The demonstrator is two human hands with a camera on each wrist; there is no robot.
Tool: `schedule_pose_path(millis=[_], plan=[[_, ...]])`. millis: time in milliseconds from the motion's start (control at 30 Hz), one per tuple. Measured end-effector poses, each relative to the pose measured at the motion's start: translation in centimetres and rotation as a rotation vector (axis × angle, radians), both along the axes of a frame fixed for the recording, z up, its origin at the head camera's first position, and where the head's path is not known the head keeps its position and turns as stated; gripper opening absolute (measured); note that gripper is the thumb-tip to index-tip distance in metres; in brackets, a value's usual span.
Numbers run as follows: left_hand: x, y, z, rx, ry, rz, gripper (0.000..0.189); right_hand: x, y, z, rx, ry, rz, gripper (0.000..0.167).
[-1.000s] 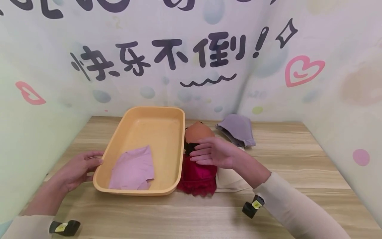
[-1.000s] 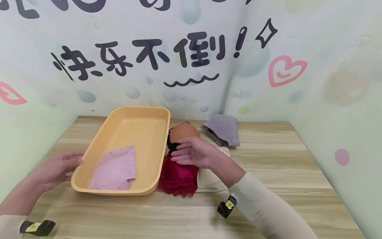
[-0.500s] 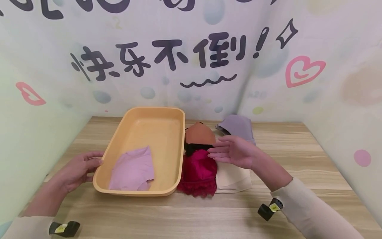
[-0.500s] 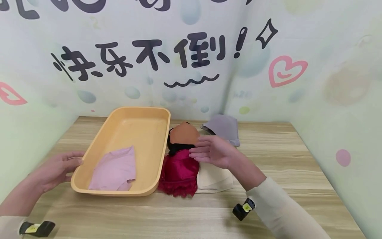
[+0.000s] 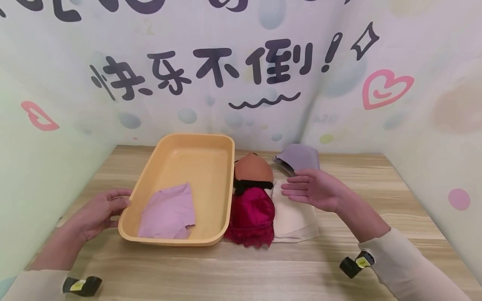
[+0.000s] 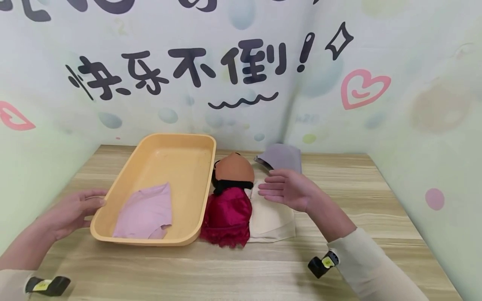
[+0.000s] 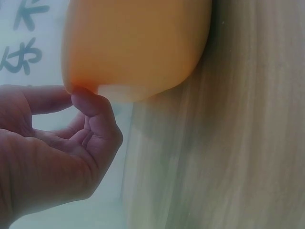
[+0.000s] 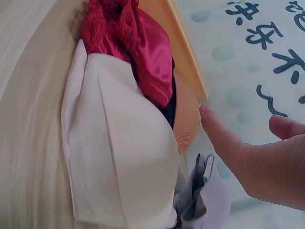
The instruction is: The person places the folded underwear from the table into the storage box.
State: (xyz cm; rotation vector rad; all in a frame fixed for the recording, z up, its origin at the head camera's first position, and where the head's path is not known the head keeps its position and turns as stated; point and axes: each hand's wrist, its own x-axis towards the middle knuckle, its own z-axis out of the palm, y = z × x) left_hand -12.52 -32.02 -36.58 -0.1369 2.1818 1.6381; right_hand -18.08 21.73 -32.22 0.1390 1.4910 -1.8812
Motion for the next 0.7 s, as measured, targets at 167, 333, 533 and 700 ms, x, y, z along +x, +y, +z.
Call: schedule_pose_path(millis=[167, 333, 533, 700], plan=[[0.0, 0.0, 0.0, 0.006, -0.002, 0.001, 0.059, 0.2, 1.3, -0.1, 0.018, -0.001, -0.005, 0.065], [0.0, 0.0, 0.0, 0.01, 0.0, 0.003, 0.058, 0.4, 2.5, -0.5, 0.029, 0.003, -0.004, 0.066], [-0.1, -0.1, 0.1, 0.016, 0.004, 0.004, 0.058, 0.6, 3.8, -0.8, 0.038, -0.005, -0.029, 0.069], [-0.2, -0.1, 0.0, 0.011, -0.002, 0.006, 0.058, 0.8, 5.0, -1.3, 0.051, -0.006, -0.037, 0.068]])
